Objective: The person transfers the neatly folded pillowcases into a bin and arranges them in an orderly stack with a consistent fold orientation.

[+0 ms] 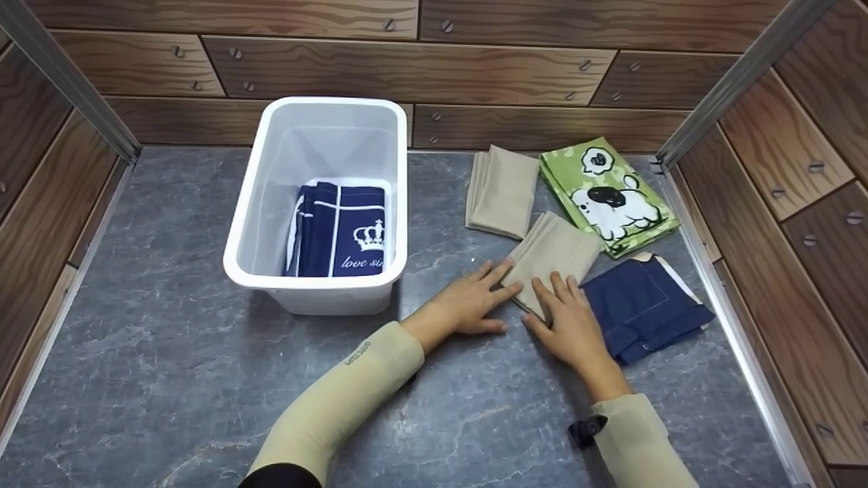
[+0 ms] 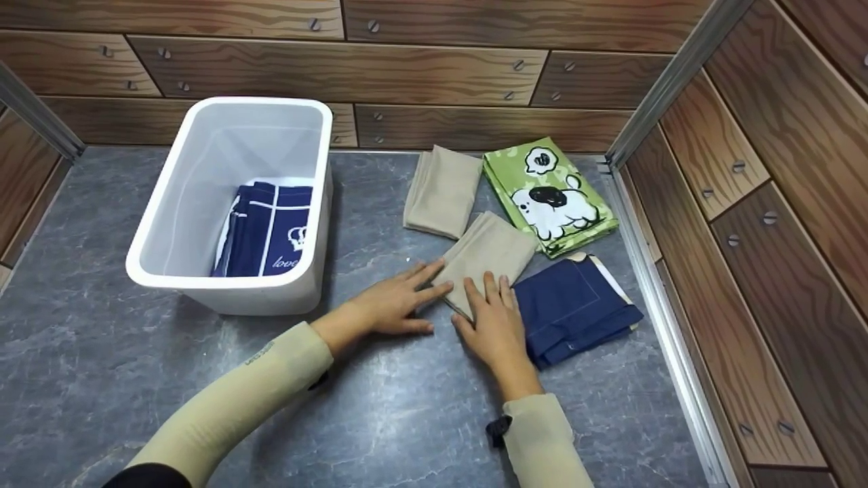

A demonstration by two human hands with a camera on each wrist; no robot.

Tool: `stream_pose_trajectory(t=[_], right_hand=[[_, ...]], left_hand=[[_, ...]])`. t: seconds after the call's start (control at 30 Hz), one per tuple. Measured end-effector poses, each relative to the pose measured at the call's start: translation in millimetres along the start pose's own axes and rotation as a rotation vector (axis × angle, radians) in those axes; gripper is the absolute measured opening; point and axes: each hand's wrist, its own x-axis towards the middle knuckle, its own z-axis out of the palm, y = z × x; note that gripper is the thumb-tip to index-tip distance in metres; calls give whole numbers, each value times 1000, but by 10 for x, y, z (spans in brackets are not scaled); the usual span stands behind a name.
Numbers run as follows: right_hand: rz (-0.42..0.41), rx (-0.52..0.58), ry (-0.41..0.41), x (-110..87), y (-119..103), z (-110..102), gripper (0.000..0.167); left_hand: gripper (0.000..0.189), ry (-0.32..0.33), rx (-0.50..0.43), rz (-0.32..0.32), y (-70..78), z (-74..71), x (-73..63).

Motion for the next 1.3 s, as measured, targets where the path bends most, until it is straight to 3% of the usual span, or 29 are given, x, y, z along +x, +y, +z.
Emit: stream_pose_trajectory(t=[0.3,0.5,0.63,0.97,1.3], right_hand=[[-13,-36,-6,-16,-38,-7,66],[-30,-143,-28,-50,-131,-32,62],[-33,-155,-43,-50,-183,-46,60],[-29,-142,-79,-62,-405,-65,55],[11,2,-185,-80,-492,-206,54]], left_hand=[[79,-66,45,-20,41,-10,-34],[80,-70,65,-13,113,-21,-103],[77,-62,45,-28,142,-21,-146],[71,-69,-3,-128,303,-45,-291],[67,-32,-55,-164,390,-20,-404]])
